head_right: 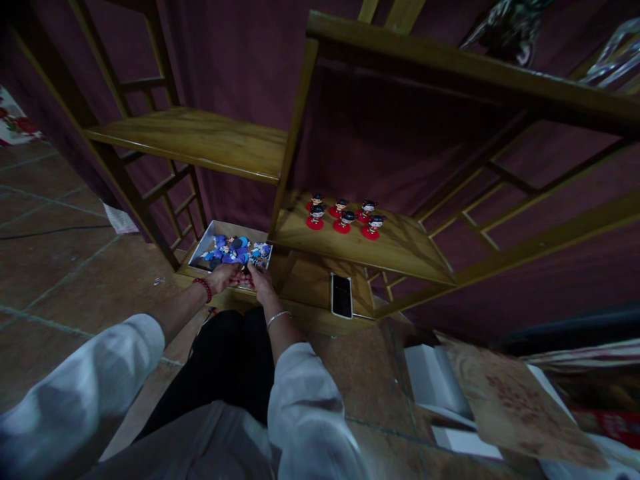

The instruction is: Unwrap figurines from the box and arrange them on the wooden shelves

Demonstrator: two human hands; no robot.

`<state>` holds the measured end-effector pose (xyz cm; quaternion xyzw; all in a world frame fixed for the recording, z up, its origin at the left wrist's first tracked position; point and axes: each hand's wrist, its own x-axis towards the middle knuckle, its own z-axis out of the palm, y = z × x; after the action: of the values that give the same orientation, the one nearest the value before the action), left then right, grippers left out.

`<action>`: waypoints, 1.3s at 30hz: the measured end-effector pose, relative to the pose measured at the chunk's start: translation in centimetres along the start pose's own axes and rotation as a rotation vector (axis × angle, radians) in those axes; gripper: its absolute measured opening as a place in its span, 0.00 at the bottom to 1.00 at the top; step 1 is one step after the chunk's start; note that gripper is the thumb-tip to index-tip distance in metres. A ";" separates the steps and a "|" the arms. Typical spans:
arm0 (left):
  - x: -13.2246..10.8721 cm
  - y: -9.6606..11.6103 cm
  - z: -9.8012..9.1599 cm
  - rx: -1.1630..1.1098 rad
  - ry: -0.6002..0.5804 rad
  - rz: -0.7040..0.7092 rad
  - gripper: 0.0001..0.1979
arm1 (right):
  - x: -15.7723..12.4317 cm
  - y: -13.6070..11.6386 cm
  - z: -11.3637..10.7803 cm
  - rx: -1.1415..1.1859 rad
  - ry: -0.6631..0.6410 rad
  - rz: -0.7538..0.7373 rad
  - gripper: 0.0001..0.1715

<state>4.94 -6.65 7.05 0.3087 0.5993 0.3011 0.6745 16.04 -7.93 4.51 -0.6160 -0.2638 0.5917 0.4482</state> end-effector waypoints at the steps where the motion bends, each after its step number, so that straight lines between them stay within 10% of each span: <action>1: 0.0 0.0 0.0 0.002 0.002 0.002 0.10 | -0.1 -0.1 0.0 0.001 0.010 0.011 0.15; 30: 1.3 0.4 0.6 0.013 -0.041 0.095 0.08 | 0.5 -0.4 -0.9 0.115 -0.056 -0.037 0.09; 39: 3.0 0.3 0.1 0.082 0.104 0.123 0.04 | 1.6 0.1 -1.0 0.176 -0.017 -0.053 0.12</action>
<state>5.32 -4.12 5.43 0.3561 0.6253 0.3326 0.6095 17.21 -6.79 3.57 -0.5621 -0.2306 0.6057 0.5138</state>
